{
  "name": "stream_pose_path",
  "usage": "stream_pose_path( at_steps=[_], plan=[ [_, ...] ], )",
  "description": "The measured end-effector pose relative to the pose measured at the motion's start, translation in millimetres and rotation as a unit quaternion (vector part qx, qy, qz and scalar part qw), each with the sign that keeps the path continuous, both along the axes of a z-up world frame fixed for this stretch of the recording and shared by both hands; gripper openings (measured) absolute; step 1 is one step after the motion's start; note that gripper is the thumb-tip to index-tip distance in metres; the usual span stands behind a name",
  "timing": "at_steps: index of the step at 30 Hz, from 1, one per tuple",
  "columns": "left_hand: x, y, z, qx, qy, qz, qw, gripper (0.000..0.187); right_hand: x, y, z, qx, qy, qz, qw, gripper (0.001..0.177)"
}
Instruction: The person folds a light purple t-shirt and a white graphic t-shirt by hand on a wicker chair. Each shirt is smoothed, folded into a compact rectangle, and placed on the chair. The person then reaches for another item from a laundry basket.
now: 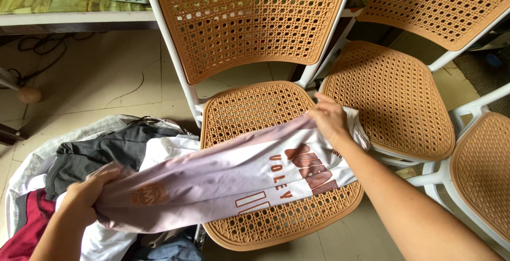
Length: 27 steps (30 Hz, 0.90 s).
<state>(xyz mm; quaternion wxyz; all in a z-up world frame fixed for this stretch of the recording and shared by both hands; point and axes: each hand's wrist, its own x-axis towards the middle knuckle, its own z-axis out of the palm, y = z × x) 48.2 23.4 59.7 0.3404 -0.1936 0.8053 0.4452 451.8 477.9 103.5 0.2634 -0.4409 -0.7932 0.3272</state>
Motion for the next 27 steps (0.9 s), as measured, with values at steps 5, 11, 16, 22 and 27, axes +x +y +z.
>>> stream_pose_path(
  at_steps=[5, 11, 16, 22, 27],
  plan=[
    [2.5, -18.0, -12.4, 0.032, 0.279, -0.038, 0.959, 0.043, 12.1, -6.0, 18.2, -0.263, 0.140, 0.006, 0.955, 0.013],
    [-3.0, -35.1, -29.2, 0.152, 0.211, -0.022, 0.966, 0.030, 70.0, -28.3, 54.3, -0.643, -0.152, 0.154, 0.735, 0.021],
    [-8.4, -42.2, -29.3, 0.179, 0.086, -0.004, 0.980, 0.025, 74.2, -22.7, 59.0, -0.630, -0.237, 0.233, 0.702, 0.047],
    [4.4, -42.2, -23.0, 0.156, 0.073, 0.027, 0.985, 0.025, 15.3, -39.7, -4.9, -0.171, -0.376, 0.182, 0.892, 0.033],
    [9.8, -44.4, -4.5, 0.249, 0.062, 0.011, 0.966, 0.025, -8.8, -64.3, -37.7, 0.111, -0.188, 0.238, 0.946, 0.026]
  ],
)
